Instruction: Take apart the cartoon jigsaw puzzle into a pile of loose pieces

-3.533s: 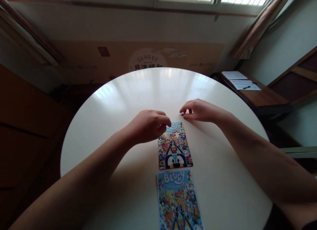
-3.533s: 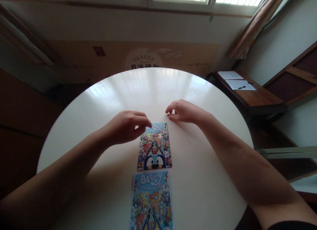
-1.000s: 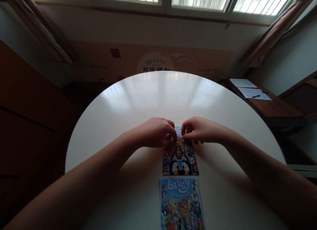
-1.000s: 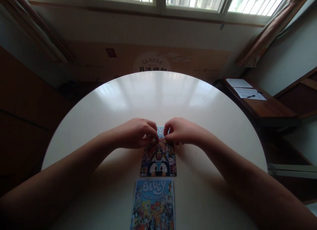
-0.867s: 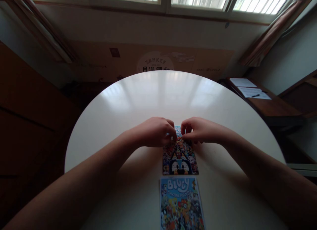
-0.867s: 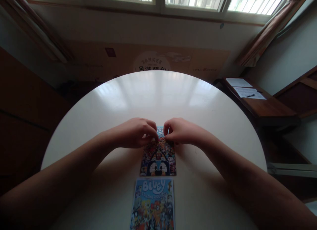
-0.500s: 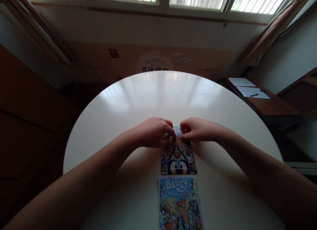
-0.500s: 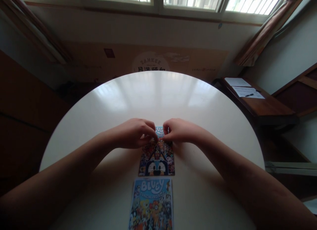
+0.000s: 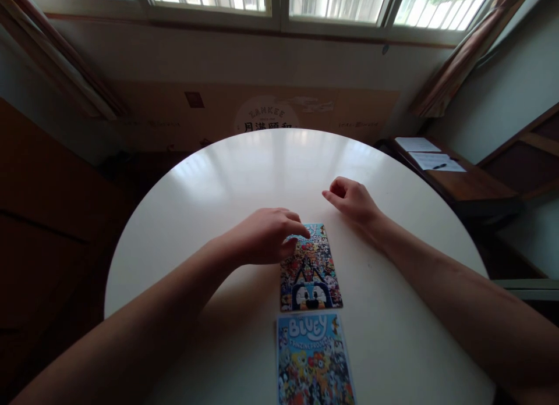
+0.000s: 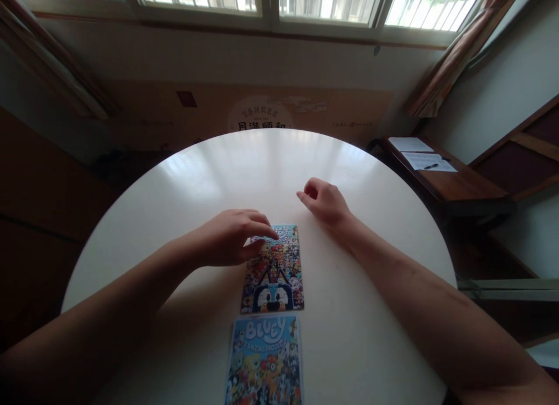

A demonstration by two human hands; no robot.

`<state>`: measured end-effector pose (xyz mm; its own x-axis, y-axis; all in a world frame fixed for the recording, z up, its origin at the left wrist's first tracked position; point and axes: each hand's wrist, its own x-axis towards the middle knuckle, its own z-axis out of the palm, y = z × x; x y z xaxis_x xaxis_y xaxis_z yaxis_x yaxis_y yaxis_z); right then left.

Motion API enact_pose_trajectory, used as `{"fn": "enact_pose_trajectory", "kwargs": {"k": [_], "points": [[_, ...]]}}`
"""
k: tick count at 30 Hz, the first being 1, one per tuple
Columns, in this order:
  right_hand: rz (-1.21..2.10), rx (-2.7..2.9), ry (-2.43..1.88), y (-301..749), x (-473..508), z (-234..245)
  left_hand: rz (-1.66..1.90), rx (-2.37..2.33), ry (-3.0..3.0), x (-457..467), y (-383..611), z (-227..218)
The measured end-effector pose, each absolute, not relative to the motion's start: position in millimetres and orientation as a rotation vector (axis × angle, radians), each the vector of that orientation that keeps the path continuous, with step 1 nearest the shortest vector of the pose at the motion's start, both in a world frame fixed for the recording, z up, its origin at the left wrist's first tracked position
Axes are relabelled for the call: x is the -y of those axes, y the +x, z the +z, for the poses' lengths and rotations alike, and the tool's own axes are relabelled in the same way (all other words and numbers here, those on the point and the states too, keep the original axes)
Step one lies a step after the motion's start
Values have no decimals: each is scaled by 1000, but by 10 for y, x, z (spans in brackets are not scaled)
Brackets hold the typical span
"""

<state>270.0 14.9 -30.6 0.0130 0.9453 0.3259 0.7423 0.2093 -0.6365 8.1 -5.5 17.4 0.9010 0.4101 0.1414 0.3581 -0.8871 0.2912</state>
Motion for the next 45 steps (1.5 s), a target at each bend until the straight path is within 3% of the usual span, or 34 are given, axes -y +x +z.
{"fn": "enact_pose_trajectory", "kwargs": {"k": [8, 23, 32, 37, 45], "points": [[315, 1677, -1549, 2728, -231, -423, 273, -407, 2900, 126, 156, 129], [351, 1681, -1538, 2729, -225, -407, 214, -521, 2948, 62, 124, 12], [207, 1729, -1468, 2406, 21, -247, 685, -1135, 2791, -382, -173, -69], [373, 2184, -1322, 1960, 600, -42, 813, -1287, 2666, -529, -328, -122], [650, 2462, -1701, 1603, 1096, -36, 897, -1348, 2679, -518, -299, -111]]}}
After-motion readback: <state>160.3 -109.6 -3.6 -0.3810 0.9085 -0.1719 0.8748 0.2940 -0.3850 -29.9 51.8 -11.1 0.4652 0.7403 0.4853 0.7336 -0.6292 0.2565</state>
